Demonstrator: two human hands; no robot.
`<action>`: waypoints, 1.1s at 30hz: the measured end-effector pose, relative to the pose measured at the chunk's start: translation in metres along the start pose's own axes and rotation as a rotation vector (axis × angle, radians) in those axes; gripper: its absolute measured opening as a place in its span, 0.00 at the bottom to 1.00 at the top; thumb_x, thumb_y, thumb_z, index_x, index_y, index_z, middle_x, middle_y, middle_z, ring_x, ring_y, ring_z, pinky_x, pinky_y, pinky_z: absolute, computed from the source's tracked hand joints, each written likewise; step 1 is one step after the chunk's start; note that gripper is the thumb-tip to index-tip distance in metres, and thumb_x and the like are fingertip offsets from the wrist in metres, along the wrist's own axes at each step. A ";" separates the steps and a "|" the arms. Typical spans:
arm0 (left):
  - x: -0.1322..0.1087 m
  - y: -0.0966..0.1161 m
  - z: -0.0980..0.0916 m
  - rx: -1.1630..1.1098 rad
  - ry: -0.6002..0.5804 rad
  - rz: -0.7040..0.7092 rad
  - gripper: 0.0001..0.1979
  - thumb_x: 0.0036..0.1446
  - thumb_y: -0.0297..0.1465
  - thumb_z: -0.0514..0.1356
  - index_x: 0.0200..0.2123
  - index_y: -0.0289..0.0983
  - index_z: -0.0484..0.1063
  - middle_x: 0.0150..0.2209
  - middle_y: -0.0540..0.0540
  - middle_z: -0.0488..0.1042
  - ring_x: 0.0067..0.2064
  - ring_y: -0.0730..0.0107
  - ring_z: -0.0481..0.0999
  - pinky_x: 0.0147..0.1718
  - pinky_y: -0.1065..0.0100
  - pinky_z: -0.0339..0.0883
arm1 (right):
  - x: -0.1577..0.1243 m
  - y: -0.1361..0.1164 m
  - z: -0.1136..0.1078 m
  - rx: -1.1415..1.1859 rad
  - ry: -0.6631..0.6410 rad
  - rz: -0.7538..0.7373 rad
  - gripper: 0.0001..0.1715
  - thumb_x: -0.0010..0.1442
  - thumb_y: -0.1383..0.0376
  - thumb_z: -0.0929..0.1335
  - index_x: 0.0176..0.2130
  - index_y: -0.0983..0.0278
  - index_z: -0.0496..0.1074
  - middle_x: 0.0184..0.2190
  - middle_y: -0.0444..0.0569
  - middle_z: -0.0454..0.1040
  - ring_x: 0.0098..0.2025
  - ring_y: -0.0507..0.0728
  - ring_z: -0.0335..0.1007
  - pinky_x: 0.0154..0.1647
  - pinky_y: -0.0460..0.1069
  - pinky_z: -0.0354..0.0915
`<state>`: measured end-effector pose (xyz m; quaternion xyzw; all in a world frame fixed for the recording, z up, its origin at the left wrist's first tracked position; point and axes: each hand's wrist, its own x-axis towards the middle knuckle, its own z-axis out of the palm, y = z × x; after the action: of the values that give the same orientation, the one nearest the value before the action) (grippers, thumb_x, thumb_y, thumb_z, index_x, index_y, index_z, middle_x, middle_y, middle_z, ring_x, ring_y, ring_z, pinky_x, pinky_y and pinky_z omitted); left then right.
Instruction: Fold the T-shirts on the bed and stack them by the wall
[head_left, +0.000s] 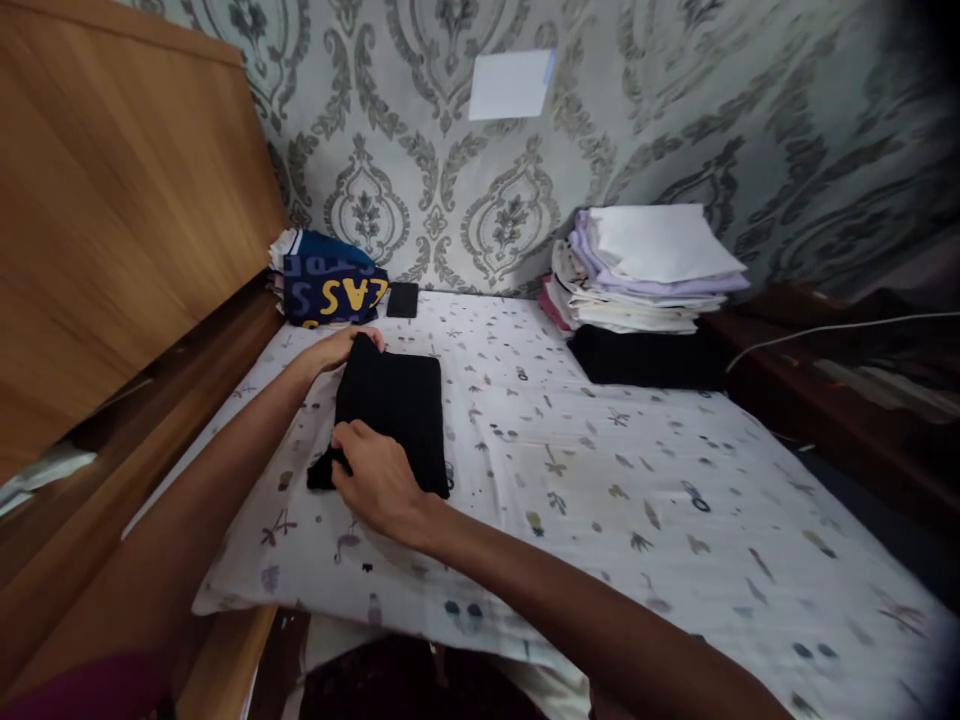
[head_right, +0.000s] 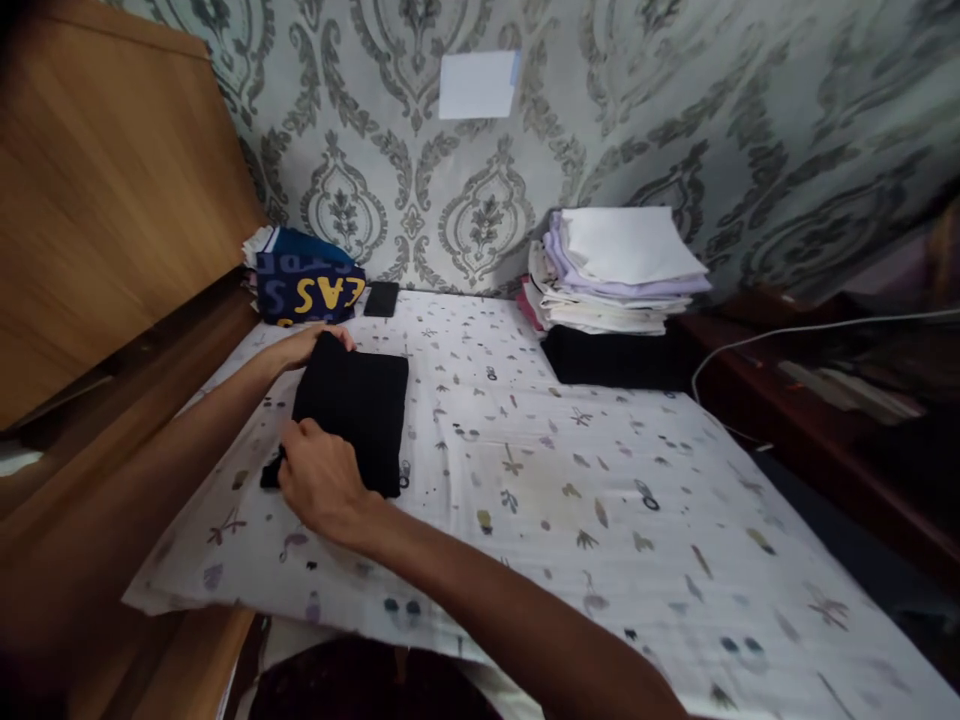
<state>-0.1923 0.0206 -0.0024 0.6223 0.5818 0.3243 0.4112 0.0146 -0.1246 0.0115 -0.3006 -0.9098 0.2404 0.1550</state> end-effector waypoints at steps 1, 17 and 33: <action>0.000 -0.008 -0.001 0.021 0.059 0.005 0.06 0.43 0.32 0.60 0.27 0.36 0.71 0.29 0.48 0.75 0.28 0.71 0.71 0.29 0.70 0.64 | 0.003 -0.001 0.005 -0.038 -0.054 -0.002 0.09 0.63 0.70 0.64 0.45 0.63 0.71 0.42 0.50 0.74 0.34 0.55 0.70 0.32 0.50 0.63; -0.052 -0.002 0.022 0.683 0.384 -0.141 0.17 0.58 0.36 0.59 0.50 0.37 0.71 0.43 0.41 0.75 0.46 0.53 0.74 0.46 0.58 0.66 | -0.061 0.064 -0.020 -0.113 0.205 -0.298 0.19 0.66 0.58 0.69 0.52 0.65 0.70 0.45 0.56 0.73 0.45 0.62 0.69 0.45 0.57 0.67; -0.059 0.019 0.038 0.882 0.437 -0.021 0.23 0.64 0.36 0.54 0.61 0.35 0.64 0.57 0.33 0.70 0.59 0.45 0.68 0.57 0.47 0.63 | -0.025 0.088 -0.038 0.119 0.329 -0.082 0.15 0.71 0.64 0.59 0.44 0.62 0.74 0.40 0.51 0.76 0.41 0.56 0.73 0.45 0.51 0.69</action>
<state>-0.1570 -0.0422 0.0013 0.6487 0.7425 0.1659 -0.0197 0.0918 -0.0651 -0.0072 -0.2888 -0.8679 0.2348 0.3289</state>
